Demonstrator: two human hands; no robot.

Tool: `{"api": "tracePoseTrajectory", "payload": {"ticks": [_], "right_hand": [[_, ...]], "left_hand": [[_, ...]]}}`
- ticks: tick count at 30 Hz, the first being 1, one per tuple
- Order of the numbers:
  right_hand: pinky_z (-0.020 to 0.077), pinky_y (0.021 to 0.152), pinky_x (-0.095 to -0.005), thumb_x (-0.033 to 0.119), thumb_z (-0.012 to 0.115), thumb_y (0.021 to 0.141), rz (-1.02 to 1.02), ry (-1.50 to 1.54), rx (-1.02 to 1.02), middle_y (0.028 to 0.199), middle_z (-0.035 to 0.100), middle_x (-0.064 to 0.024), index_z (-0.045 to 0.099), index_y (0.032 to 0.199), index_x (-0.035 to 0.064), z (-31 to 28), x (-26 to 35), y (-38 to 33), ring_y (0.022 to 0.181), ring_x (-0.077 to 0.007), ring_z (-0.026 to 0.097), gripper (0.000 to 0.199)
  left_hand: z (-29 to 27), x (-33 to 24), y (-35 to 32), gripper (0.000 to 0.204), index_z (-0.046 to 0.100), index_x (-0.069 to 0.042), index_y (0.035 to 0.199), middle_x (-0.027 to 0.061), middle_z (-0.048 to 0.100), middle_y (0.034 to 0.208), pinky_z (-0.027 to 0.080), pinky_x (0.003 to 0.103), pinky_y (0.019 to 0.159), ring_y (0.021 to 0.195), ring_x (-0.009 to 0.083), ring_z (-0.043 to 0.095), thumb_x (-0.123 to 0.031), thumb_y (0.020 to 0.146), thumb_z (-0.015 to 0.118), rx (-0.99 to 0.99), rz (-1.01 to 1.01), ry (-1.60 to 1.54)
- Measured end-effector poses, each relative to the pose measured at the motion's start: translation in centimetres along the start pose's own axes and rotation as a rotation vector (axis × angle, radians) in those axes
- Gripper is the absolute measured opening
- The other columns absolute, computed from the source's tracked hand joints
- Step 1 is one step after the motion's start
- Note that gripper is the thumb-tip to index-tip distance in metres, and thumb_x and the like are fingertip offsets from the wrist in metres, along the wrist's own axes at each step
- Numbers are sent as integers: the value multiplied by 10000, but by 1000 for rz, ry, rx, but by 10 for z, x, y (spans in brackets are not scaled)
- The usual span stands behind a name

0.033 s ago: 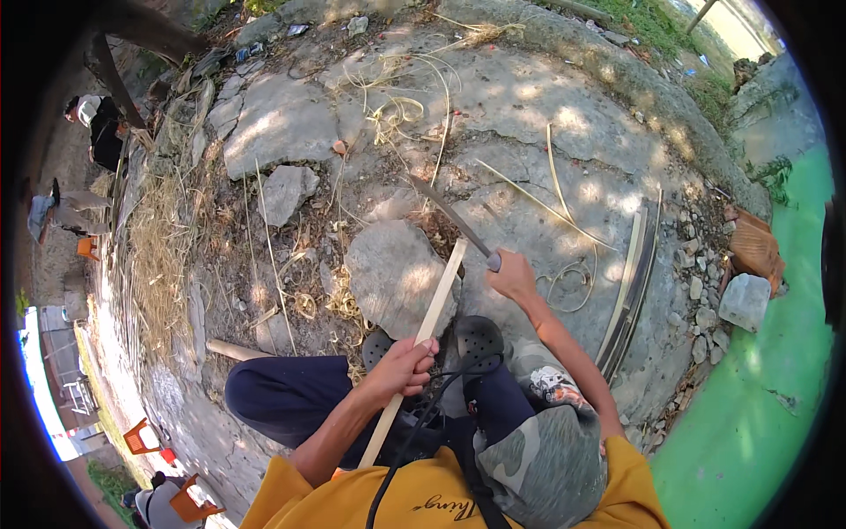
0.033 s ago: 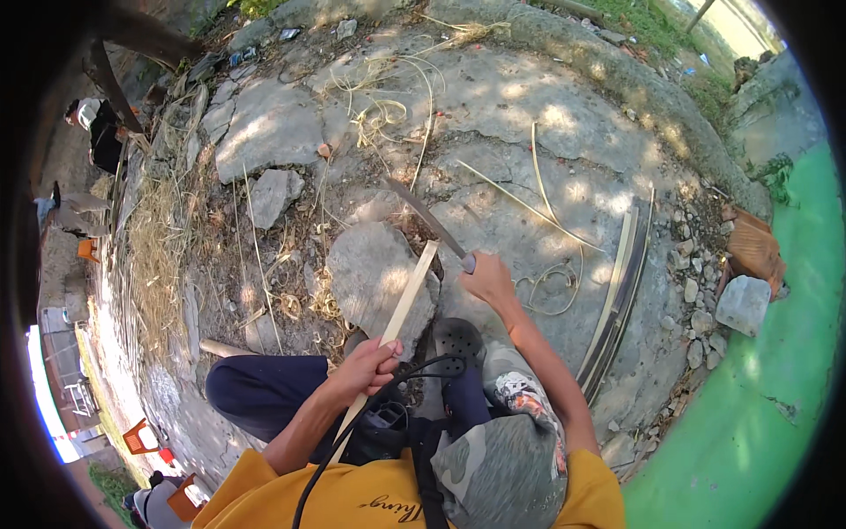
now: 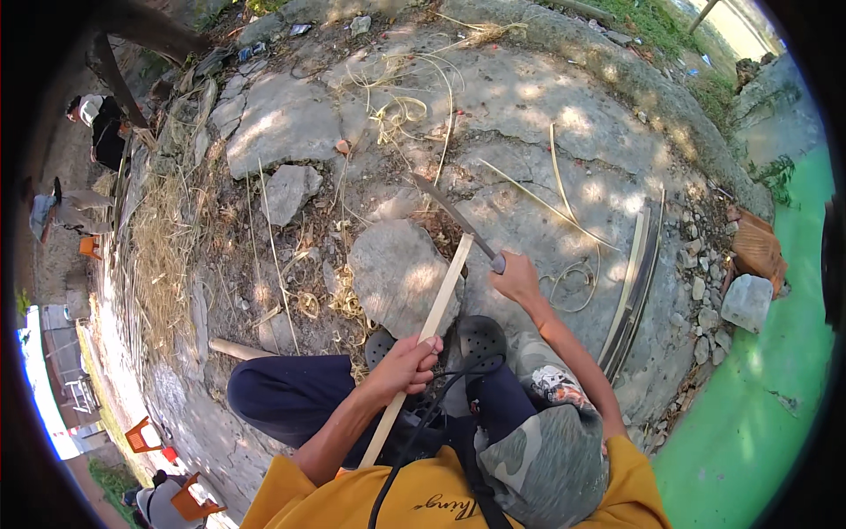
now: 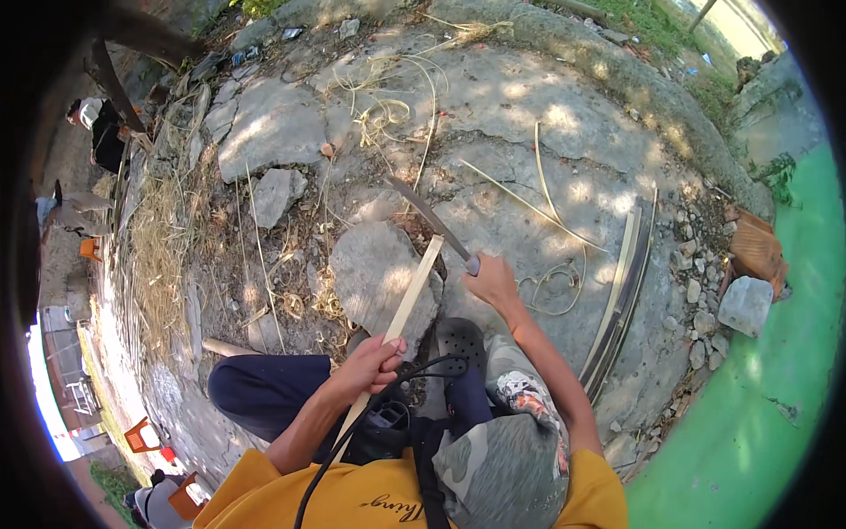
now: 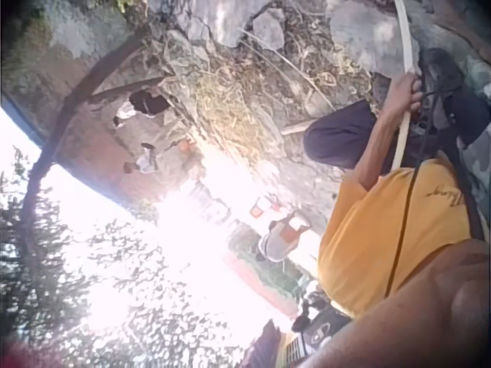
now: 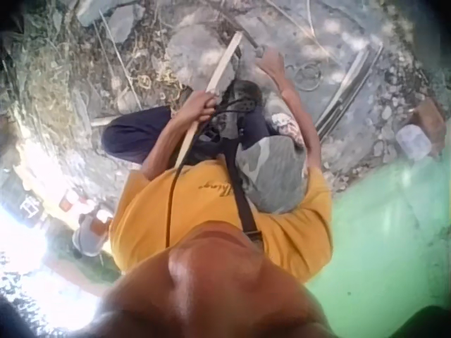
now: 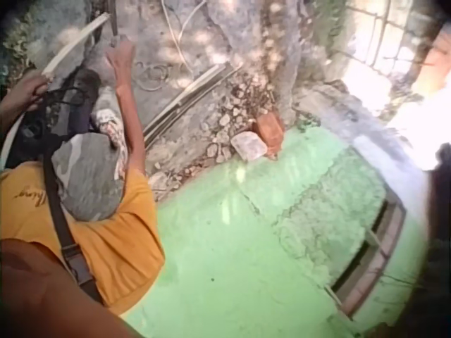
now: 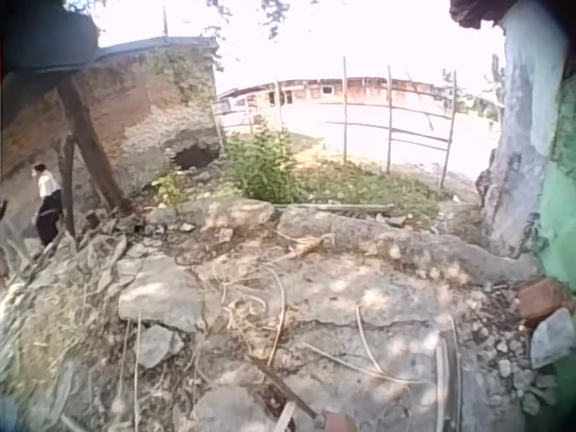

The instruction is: The person uses a machete to scrape and thin a long strip of bamboo by hand, repeatedly pulling the blade along the surface while holding the material against a stone.

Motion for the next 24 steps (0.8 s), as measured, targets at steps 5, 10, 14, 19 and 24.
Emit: {"api": "tracePoseTrajectory", "payload": {"ticks": [5, 10, 14, 19, 24], "right_hand": [[552, 725, -549, 285, 704, 760, 8, 53, 37, 799, 702, -248, 703, 938, 80, 14, 19, -34, 786, -483, 683, 271], [552, 718, -548, 285, 715, 752, 80, -75, 56, 811, 709, -251, 704, 958, 63, 23, 0, -40, 788, -477, 691, 303], [551, 710, -547, 286, 729, 752, 83, -191, 26, 795, 711, -232, 701, 994, 67, 29, -54, -48, 768, -463, 696, 327], [553, 796, -505, 305, 787, 731, 48, -210, -13, 986, 722, -208, 703, 1122, 76, 11, -72, -55, 894, -418, 701, 460], [554, 828, -464, 238, 770, 783, -57, -148, -60, 1069, 723, -187, 697, 1136, 26, -21, -64, -49, 935, -378, 706, 418]], "left_hand": [[-4, -22, 0, 208, 520, -139, 1095, -89, 266, 674, 175, 214, 417, 484, 24, 217, -316, 1134, 420, 15, 63, 49], [-10, -43, 2, 268, 522, -111, 1113, -81, 282, 684, 195, 212, 419, 492, 27, 233, -340, 1140, 384, 52, 133, 11], [-22, -62, 6, 365, 529, -62, 1124, -64, 299, 703, 245, 226, 428, 500, 44, 247, -371, 1145, 336, -43, 330, 165], [-20, -72, 0, 534, 562, -16, 1157, -66, 287, 710, 239, 231, 459, 521, 48, 232, -465, 1136, 272, -45, 409, 208], [-10, -67, -2, 581, 571, 10, 1231, -60, 289, 706, 235, 230, 449, 522, 50, 233, -476, 1131, 268, 35, 332, 136]]}}
Point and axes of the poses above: each hand's wrist, its own y-axis towards the middle knuckle, its own z-axis out of the palm, x = y × z, the point moved 9 cm from there along y, towards the middle knuckle
